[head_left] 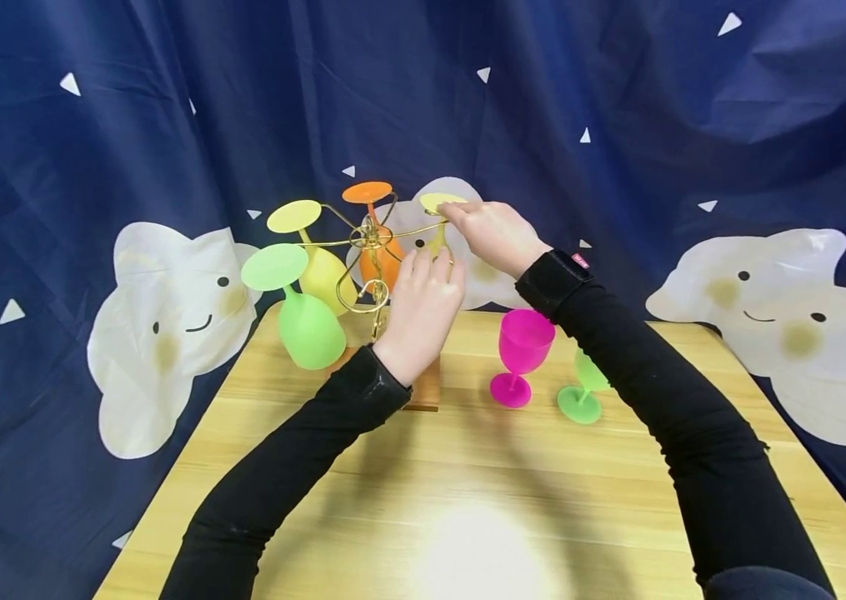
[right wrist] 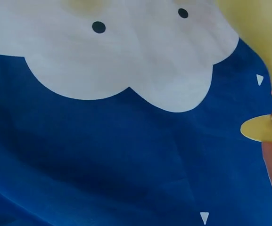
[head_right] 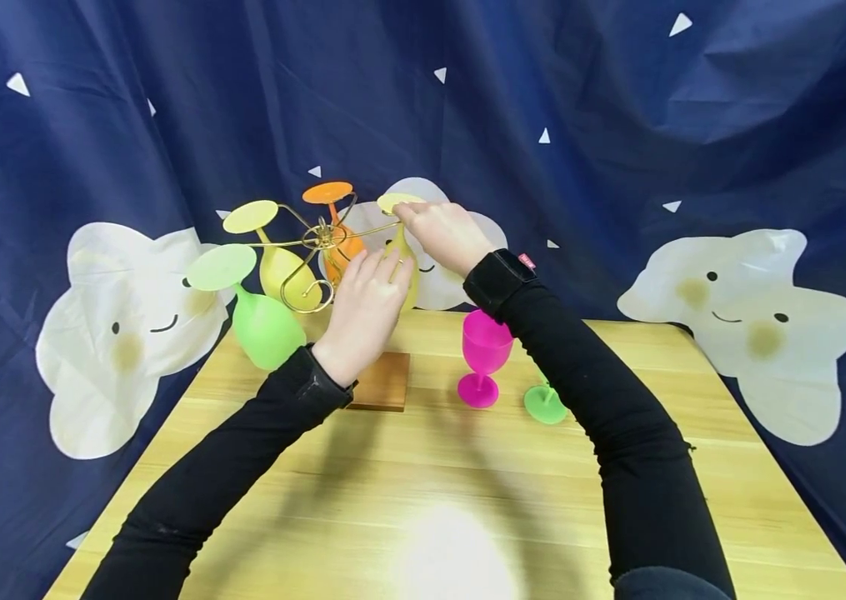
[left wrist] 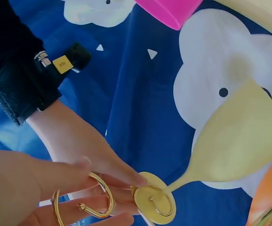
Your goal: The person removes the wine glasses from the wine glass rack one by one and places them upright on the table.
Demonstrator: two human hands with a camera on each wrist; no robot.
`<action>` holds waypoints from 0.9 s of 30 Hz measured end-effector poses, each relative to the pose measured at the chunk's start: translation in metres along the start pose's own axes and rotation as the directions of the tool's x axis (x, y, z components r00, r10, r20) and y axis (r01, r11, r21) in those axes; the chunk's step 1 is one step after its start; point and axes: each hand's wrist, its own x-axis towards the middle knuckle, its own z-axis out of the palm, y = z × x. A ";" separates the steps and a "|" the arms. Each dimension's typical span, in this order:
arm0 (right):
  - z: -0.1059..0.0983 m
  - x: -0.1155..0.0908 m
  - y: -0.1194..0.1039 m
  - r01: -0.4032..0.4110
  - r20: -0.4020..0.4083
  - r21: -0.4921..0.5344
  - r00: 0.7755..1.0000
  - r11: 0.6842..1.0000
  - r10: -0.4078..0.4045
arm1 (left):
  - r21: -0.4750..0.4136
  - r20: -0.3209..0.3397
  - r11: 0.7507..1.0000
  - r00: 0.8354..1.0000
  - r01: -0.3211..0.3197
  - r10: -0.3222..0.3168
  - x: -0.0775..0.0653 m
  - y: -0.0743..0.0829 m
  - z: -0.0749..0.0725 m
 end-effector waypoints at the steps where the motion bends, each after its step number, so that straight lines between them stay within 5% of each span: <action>1: 0.000 -0.001 0.001 -0.004 -0.024 -0.006 1.000 1.000 0.004 | -0.014 -0.002 1.000 1.000 -0.008 0.008 0.000 -0.001 0.000; 11: 0.002 -0.008 -0.003 0.043 -0.201 -0.044 0.978 0.998 -0.051 | -0.058 -0.043 0.998 0.999 -0.027 0.025 -0.002 -0.006 0.004; 20: 0.004 -0.004 -0.015 0.234 -0.321 -0.013 0.920 0.972 -0.225 | -0.065 -0.049 0.997 0.998 -0.039 0.036 -0.003 -0.010 0.007; 27: -0.001 0.012 -0.017 0.207 -0.295 0.104 0.941 0.973 -0.168 | -0.079 -0.079 0.996 0.996 -0.051 0.044 -0.004 -0.007 0.006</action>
